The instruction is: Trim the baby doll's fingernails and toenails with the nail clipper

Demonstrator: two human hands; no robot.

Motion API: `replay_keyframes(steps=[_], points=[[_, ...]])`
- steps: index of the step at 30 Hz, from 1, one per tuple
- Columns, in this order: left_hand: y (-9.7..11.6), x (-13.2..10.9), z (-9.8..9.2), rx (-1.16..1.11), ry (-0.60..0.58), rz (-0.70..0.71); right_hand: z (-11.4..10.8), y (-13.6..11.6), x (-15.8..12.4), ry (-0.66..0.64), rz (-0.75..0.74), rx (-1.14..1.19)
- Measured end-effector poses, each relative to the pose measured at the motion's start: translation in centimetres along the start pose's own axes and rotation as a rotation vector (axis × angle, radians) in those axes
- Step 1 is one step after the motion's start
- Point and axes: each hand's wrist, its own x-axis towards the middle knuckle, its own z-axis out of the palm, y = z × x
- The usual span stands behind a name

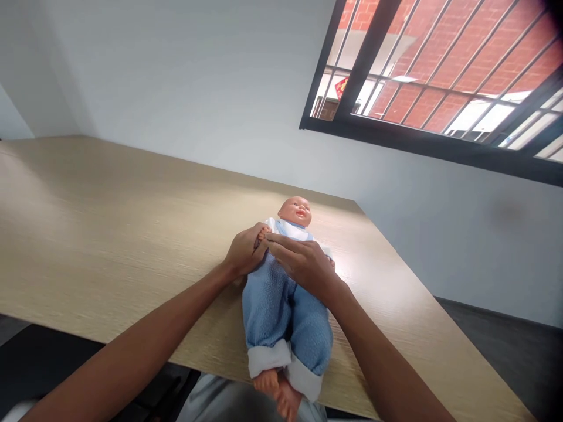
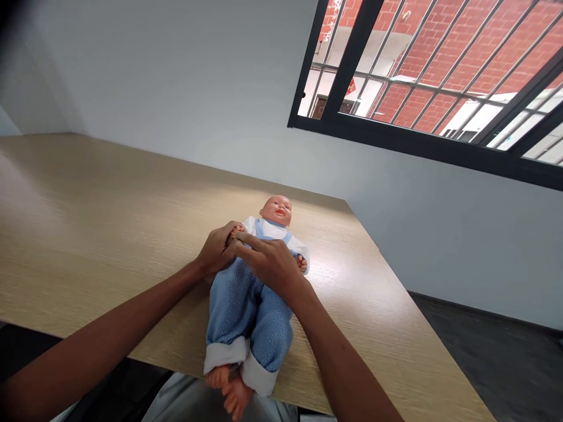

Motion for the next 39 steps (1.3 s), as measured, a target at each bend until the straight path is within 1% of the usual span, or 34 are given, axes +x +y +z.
replay_keyframes(steps=[6, 8, 11, 15, 21, 31, 39], points=[[-0.09, 0.05, 0.00, -0.005, 0.008, 0.000, 0.13, -0.04, -0.15, 0.052, 0.207, 0.111], [-0.14, 0.05, 0.02, -0.009, 0.009, 0.001, 0.06, -0.10, -0.15, 0.048, 0.241, 0.150], [-0.19, 0.04, 0.06, -0.017, 0.010, 0.005, -0.05, -0.15, -0.07, 0.029, 0.252, 0.185], [-0.16, 0.07, 0.06, -0.025, 0.013, 0.010, 0.11, 0.02, -0.08, 0.017, 0.244, 0.180], [-0.10, 0.06, 0.08, -0.029, 0.029, 0.017, 0.65, 0.50, -0.36, 0.028, 0.179, 0.112], [-0.07, 0.05, 0.13, -0.024, 0.044, 0.022, 0.32, 0.42, -0.30, 0.010, 0.051, 0.073], [-0.01, 0.03, 0.17, 0.003, 0.036, 0.011, 0.26, 0.48, -0.32, 0.018, 0.041, 0.110]])
